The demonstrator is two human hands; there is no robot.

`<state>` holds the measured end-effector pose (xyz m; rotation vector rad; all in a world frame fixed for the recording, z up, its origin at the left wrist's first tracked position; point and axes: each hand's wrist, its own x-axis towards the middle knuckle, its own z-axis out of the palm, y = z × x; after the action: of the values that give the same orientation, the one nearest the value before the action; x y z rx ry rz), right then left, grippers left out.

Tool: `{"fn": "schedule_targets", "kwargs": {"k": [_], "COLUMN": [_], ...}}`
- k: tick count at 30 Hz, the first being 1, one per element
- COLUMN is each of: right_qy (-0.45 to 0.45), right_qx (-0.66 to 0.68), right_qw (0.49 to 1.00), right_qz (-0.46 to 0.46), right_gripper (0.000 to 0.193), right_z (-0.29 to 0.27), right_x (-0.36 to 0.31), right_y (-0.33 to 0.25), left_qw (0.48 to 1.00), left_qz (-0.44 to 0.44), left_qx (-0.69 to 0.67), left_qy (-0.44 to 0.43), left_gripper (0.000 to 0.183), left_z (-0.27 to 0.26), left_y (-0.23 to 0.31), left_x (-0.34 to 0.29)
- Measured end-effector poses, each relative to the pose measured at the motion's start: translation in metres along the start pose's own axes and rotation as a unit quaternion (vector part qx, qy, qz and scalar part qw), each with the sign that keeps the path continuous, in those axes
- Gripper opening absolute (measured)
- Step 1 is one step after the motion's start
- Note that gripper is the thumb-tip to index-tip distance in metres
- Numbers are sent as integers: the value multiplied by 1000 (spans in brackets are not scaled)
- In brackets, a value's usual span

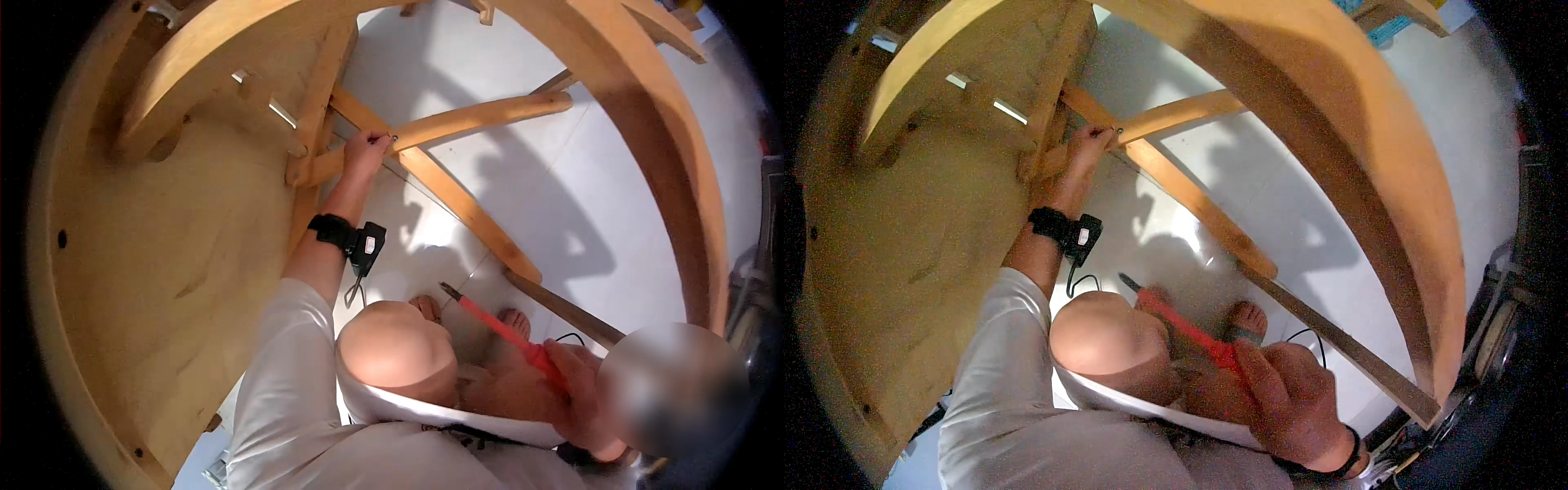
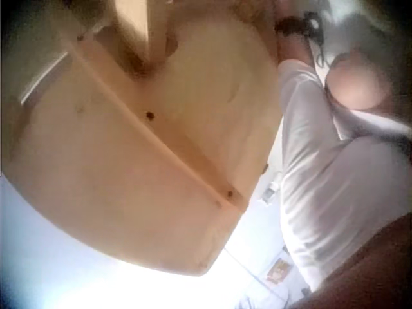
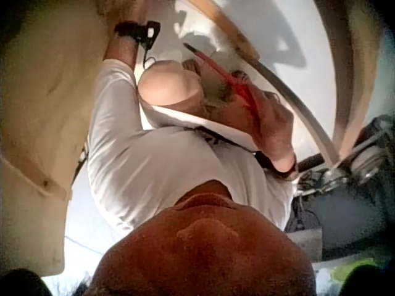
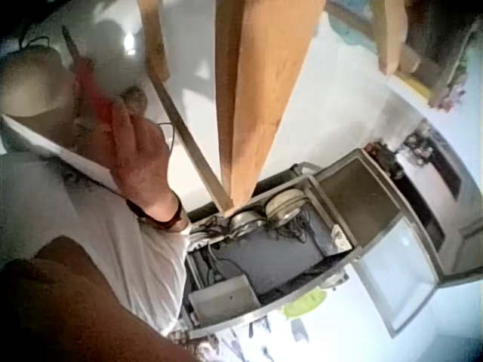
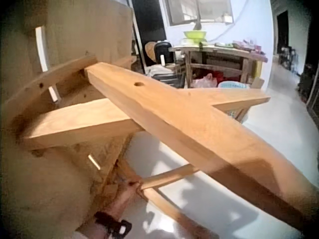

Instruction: The person tightens a screw on the underside of a wooden table using a screwdriver.

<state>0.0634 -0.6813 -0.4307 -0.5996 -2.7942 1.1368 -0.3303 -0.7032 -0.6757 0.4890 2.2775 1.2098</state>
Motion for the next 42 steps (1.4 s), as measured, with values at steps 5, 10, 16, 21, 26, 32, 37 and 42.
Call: {"fn": "schedule_targets", "kwargs": {"k": [5,10,16,21,26,32,37,42], "right_qy": [25,53,22,69,78,76,82,62], "right_qx": [37,19,38,41,20,-2,58,46], "right_qw": [998,997,995,995,995,995,991,994], "right_qz": [-34,-52,-92,-58,-66,-60,-93,-72], "right_gripper": [44,33,30,30,32,33,32,31], "right_z": [11,4,13,12,22,18,29,15], "right_x": [2,4,2,-1,-10,-17,-16,-18], "right_y": [5,5,14,4,-1,1,-12,-7], "left_qw": [976,958,957,940,876,925,923,883], "left_qz": [133,176,189,147,250,141,249,259], "left_qx": [170,226,217,308,413,353,294,391], "left_qy": [14,-9,-36,-23,-6,-18,-14,-17], "left_gripper": [13,11,13,13,15,17,16,14], "left_z": [1,8,4,1,-6,18,-12,15], "left_y": [-1,6,4,20,-18,-2,-73,-5], "left_x": [10,8,12,5,45,30,100,41]}}
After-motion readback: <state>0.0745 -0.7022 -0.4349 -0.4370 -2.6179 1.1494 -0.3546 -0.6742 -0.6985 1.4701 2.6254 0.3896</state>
